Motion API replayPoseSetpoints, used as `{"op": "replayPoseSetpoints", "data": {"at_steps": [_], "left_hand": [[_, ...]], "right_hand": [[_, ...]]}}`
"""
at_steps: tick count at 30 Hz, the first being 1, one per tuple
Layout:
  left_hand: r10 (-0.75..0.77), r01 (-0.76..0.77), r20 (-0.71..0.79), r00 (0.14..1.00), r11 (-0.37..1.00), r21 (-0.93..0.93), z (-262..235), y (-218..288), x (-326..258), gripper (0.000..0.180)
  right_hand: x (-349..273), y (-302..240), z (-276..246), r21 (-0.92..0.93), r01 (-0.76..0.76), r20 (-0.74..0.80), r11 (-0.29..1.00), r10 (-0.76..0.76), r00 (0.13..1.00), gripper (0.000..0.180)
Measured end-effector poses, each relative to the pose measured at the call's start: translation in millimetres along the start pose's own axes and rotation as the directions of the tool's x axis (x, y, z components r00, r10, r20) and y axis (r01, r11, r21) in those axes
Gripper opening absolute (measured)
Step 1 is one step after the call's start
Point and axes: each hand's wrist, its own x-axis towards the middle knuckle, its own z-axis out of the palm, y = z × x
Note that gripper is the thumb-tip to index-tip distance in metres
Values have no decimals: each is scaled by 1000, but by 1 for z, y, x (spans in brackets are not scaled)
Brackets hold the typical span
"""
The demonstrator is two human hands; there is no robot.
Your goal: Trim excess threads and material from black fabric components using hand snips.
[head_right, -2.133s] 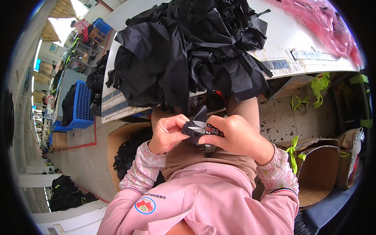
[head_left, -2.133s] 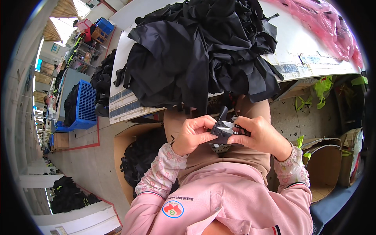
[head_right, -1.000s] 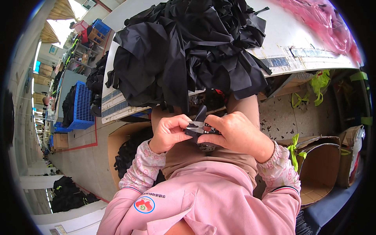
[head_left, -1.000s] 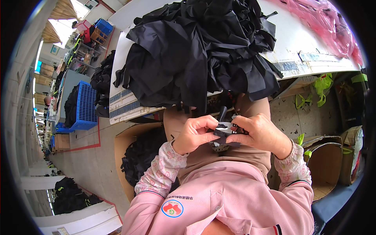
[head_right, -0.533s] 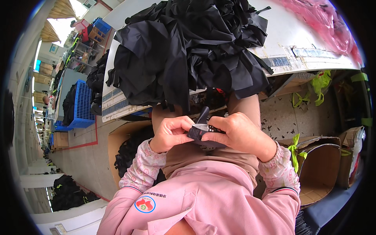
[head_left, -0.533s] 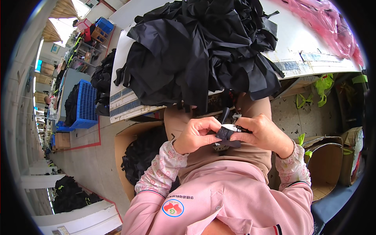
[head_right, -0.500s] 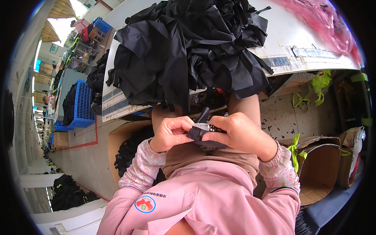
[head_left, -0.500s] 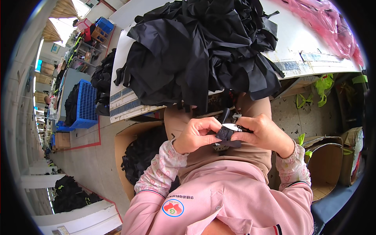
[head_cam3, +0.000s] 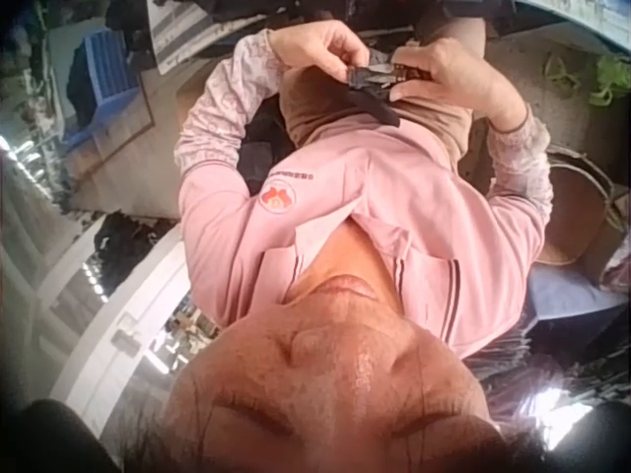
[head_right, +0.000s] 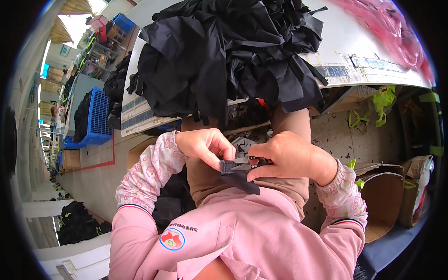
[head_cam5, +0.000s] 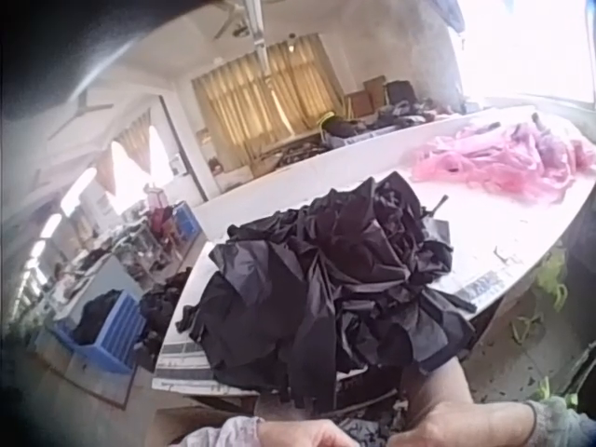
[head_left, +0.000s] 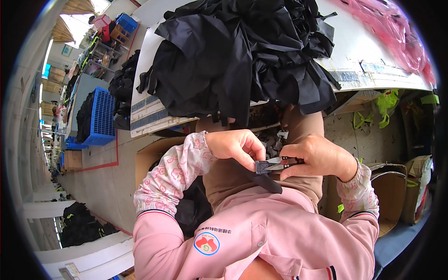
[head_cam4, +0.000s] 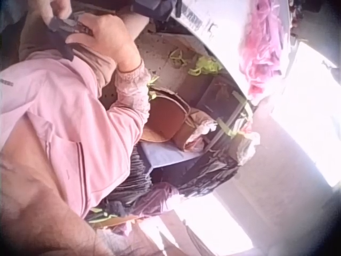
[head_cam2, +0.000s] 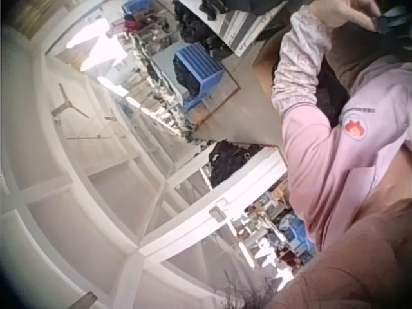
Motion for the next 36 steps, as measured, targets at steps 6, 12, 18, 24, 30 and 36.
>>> {"op": "replayPoseSetpoints", "data": {"at_steps": [6,12,18,24,30,36], "left_hand": [[-44,44,-16,999,999,16,3,-3,3,9],[-87,86,41,995,996,27,6,-2,5,9],[-84,82,64,994,996,33,7,-3,7,9],[-59,57,63,996,998,39,6,-11,9,14],[-65,60,69,996,996,72,8,-11,10,14],[321,-338,-583,747,937,83,18,-29,11,17]], "right_hand": [[2,1,10,-11,61,-38,998,-61,997,41],[6,2,16,-30,116,-44,993,-117,992,40],[4,7,19,-20,119,-30,993,-120,992,39],[8,0,16,-2,127,18,992,-127,992,38],[3,10,16,118,90,-9,989,-89,996,37],[-3,5,29,70,-196,-436,978,207,876,36]]}}
